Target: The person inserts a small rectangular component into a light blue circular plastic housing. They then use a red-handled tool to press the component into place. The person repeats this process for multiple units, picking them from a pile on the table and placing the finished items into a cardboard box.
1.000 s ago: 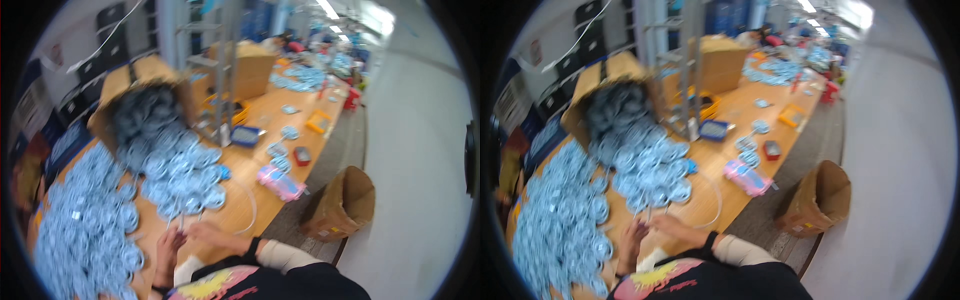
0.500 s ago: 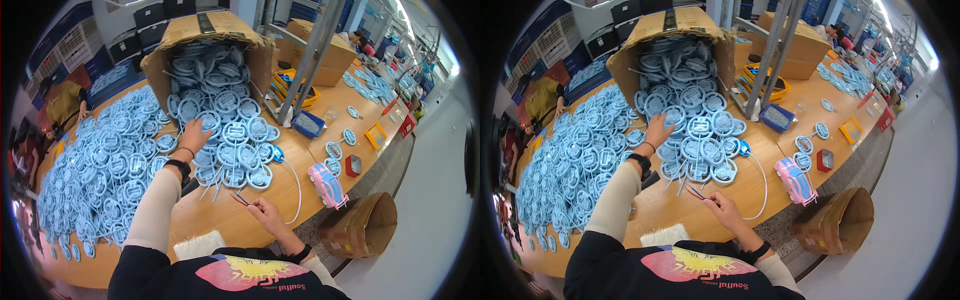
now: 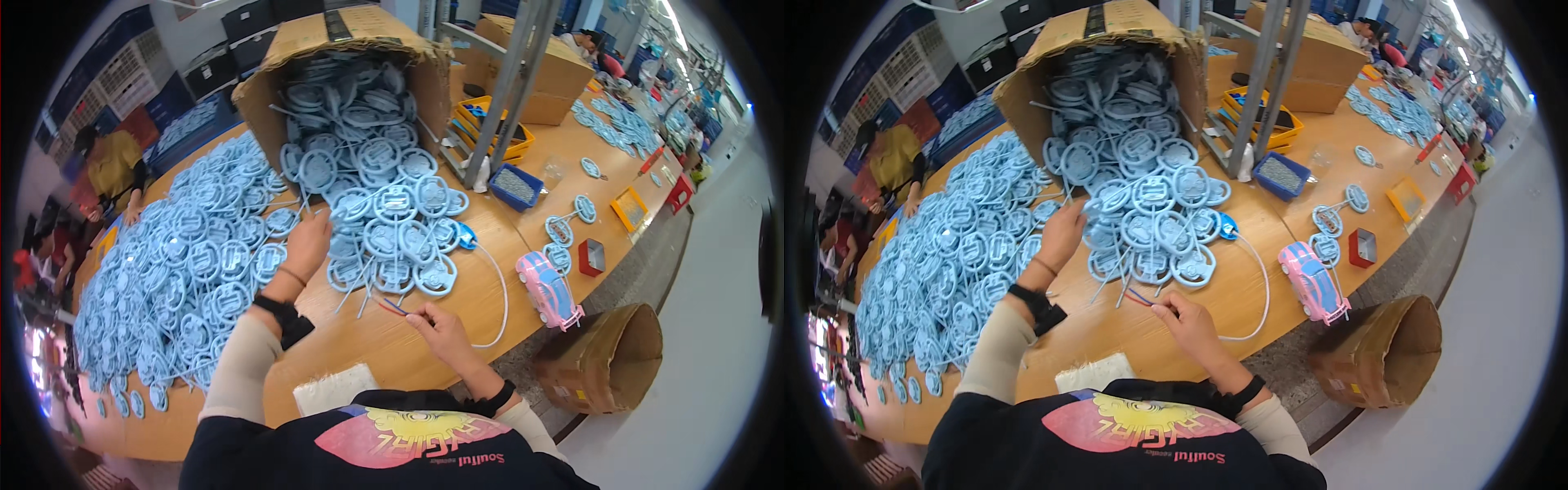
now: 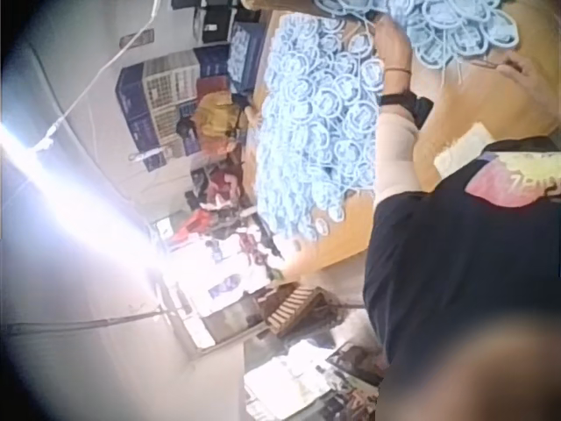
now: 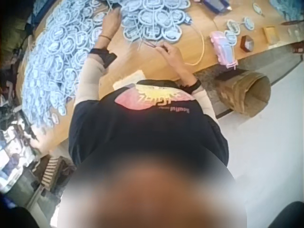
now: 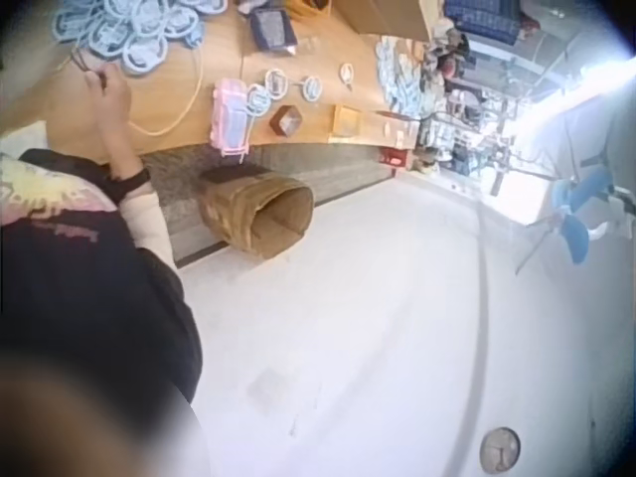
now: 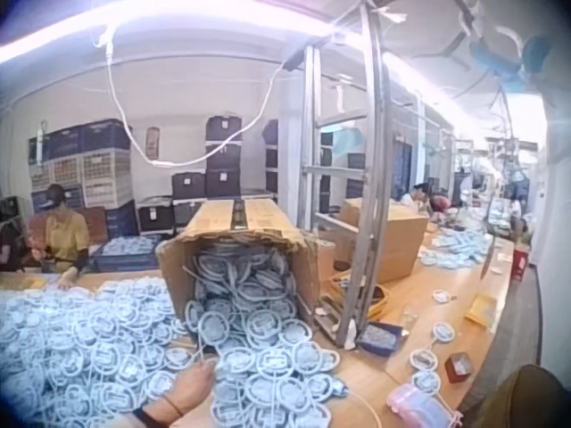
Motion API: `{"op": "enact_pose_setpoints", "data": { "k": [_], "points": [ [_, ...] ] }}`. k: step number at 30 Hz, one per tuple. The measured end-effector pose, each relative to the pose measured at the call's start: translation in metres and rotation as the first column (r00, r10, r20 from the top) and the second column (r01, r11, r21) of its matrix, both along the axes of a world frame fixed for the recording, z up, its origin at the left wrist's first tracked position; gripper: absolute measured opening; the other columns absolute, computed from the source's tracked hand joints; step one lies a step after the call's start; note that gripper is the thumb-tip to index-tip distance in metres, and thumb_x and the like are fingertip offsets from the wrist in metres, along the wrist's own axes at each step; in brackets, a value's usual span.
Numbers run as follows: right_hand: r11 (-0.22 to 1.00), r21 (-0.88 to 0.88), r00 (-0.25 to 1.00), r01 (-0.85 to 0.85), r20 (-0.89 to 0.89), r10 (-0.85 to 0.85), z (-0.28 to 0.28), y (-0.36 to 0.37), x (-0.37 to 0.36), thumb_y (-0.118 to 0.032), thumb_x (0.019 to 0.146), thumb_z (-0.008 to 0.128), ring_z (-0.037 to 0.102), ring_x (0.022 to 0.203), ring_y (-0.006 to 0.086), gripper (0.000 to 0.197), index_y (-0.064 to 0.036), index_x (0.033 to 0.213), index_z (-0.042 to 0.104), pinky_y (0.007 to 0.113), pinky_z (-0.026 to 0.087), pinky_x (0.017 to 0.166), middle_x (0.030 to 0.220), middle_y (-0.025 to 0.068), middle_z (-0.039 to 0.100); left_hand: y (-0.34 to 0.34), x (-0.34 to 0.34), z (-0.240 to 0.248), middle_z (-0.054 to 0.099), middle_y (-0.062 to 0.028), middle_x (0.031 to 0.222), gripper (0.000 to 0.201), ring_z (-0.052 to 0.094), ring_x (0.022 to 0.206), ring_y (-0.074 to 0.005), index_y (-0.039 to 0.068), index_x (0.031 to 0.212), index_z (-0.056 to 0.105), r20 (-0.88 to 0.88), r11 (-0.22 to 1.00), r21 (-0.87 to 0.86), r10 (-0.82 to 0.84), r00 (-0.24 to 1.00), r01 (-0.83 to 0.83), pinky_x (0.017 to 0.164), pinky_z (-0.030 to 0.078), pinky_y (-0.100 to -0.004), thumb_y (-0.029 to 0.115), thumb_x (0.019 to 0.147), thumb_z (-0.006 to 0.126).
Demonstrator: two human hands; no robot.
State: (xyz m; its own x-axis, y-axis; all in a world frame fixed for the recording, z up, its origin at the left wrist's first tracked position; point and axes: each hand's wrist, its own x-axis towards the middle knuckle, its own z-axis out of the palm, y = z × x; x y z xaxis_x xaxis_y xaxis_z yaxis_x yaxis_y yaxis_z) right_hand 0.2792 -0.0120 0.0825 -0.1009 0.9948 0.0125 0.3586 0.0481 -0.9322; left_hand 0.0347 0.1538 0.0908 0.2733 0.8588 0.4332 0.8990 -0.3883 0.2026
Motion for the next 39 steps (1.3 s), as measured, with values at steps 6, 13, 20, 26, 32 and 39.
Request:
{"op": "enact_pose_setpoints", "data": {
  "k": [6, 13, 20, 26, 32, 39],
  "points": [
    [0.967, 0.236, 0.966, -0.093, 0.255, 0.031, 0.011, 0.008, -0.026, -0.029, 0.078, 0.06, 0.056, 0.057, 0.0295, 0.022, -0.0071, 0.076, 0.056, 0.038, 0.041, 0.051, 0.062, 0.0115, 0.057, -0.107, -0.018, 0.006, 0.059, -0.0028, 0.074, 0.027, 0.052, 0.057, -0.0069, -0.001, 0.107, 0.056, 0.846, 0.752, -0.517, 0.377, 0.376, 0.409, 0.052, 0.043, -0.0204, 0.016, 0.087, 0.053],
    [0.954, 0.197, 0.937, -0.225, 0.313, 0.157, 0.028, -0.002, -0.026, -0.025, 0.078, 0.061, 0.055, 0.057, 0.0237, 0.021, -0.0054, 0.076, 0.055, 0.033, 0.04, 0.051, 0.062, 0.0097, 0.056, -0.157, -0.004, 0.016, 0.06, -0.0021, 0.083, 0.029, 0.057, 0.069, -0.0079, 0.0, 0.11, 0.054, 0.881, 0.748, -0.472, 0.398, 0.255, 0.466, 0.059, 0.049, -0.0216, 0.018, 0.087, 0.053],
    [0.942, 0.188, 0.935, -0.279, 0.276, 0.222, 0.029, -0.013, -0.014, -0.026, 0.077, 0.061, 0.055, 0.058, 0.0232, 0.022, -0.0052, 0.075, 0.054, 0.032, 0.041, 0.053, 0.063, 0.0091, 0.056, -0.168, -0.003, 0.006, 0.06, -0.0011, 0.084, 0.026, 0.058, 0.071, -0.0091, 0.003, 0.103, 0.057, 0.869, 0.663, -0.481, 0.45, 0.208, 0.573, 0.065, 0.05, -0.0251, 0.023, 0.088, 0.051],
    [0.949, 0.191, 0.957, -0.249, 0.198, 0.212, 0.012, -0.023, -0.009, -0.028, 0.077, 0.062, 0.056, 0.057, 0.0234, 0.023, -0.0056, 0.075, 0.054, 0.032, 0.042, 0.053, 0.064, 0.0084, 0.057, -0.179, 0.007, 0.004, 0.061, -0.0053, 0.094, 0.034, 0.059, 0.082, -0.0141, 0.002, 0.107, 0.053, 0.867, 0.583, -0.389, 0.493, 0.069, 0.713, 0.075, 0.049, -0.0292, 0.03, 0.09, 0.047],
    [0.958, 0.163, 0.96, -0.236, 0.19, 0.204, 0.006, -0.029, -0.011, -0.029, 0.078, 0.061, 0.056, 0.058, 0.0238, 0.024, -0.0056, 0.076, 0.054, 0.033, 0.042, 0.054, 0.064, 0.0085, 0.057, -0.18, 0.015, -0.021, 0.053, -0.0123, 0.114, 0.044, 0.053, 0.103, -0.0235, 0.003, 0.119, 0.042, 0.816, 0.502, -0.258, 0.57, -0.092, 0.826, 0.09, 0.042, -0.0403, 0.036, 0.089, 0.043],
    [0.963, 0.081, 0.943, -0.259, 0.236, 0.234, -0.017, -0.024, -0.018, -0.029, 0.078, 0.06, 0.056, 0.059, 0.0246, 0.026, -0.0046, 0.075, 0.053, 0.034, 0.042, 0.054, 0.065, 0.0099, 0.058, -0.176, 0.001, -0.037, 0.057, -0.0093, 0.103, 0.04, 0.056, 0.094, -0.0194, 0.003, 0.112, 0.048, 0.812, 0.493, -0.369, 0.583, 0.016, 0.788, 0.082, 0.046, -0.0339, 0.036, 0.09, 0.043]
  ]
}}
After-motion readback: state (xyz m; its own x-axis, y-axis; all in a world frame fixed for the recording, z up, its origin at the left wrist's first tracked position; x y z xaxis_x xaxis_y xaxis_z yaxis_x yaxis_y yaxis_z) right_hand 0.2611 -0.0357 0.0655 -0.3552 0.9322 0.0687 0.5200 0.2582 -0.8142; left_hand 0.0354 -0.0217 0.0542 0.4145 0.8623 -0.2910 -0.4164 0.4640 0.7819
